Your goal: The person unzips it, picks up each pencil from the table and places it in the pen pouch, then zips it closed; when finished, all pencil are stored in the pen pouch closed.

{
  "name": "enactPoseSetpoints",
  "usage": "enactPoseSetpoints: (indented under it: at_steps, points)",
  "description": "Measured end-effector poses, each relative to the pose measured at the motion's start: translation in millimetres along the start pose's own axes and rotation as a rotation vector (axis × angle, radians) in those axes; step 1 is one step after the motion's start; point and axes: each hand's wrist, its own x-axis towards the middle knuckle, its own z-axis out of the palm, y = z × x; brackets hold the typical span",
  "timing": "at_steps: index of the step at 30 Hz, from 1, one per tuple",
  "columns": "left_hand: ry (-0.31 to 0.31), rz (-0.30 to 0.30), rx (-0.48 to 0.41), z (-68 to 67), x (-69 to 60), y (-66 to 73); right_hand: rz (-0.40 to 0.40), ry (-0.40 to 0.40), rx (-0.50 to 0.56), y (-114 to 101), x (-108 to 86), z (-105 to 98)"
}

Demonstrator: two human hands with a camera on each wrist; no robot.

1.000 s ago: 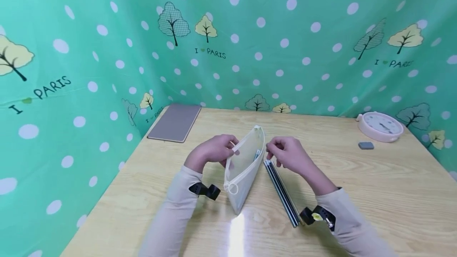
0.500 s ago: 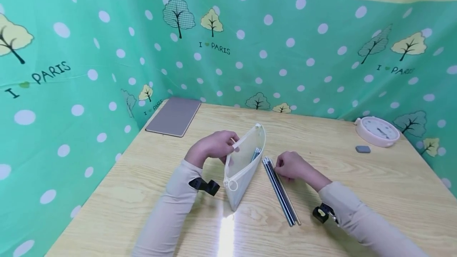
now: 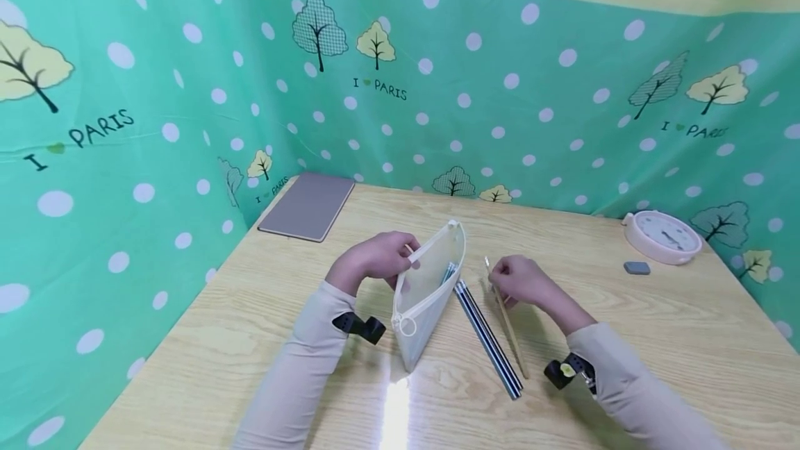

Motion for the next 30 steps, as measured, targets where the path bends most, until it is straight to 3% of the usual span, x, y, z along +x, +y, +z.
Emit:
enactPoseSetpoints:
  at_steps: [5,12,16,21,25,30]
  points:
    - [-0.005,0.002,-0.003,0.6,0.9,-1.4,-0.036,0.085,0.312,-19,-8.1,-18]
    - [-0.014,0.001,0.005,1.1,0.0,-3.0,-0.171,0.227,0.565,-41,-19.3,-36]
    - [-0.016,0.009,0.012,0.1,-0.6,-4.2,-0.241,0.264,0.732,-50,-23.5,-33]
    - [-0.009,0.014,-0.006,-3.1,-0.3,-3.5,-0.324,0.350,1.015,-59,-21.7,-19]
    - [0.000,0.011,0.011,-5.7,-0.2,-2.1,-0.348,0.405,1.087,-65,-16.1,-5]
    - [-0.005,0.005,0.034,-6.1,1.9,-1.4,-0.350,0.427,1.004,-65,-9.7,15]
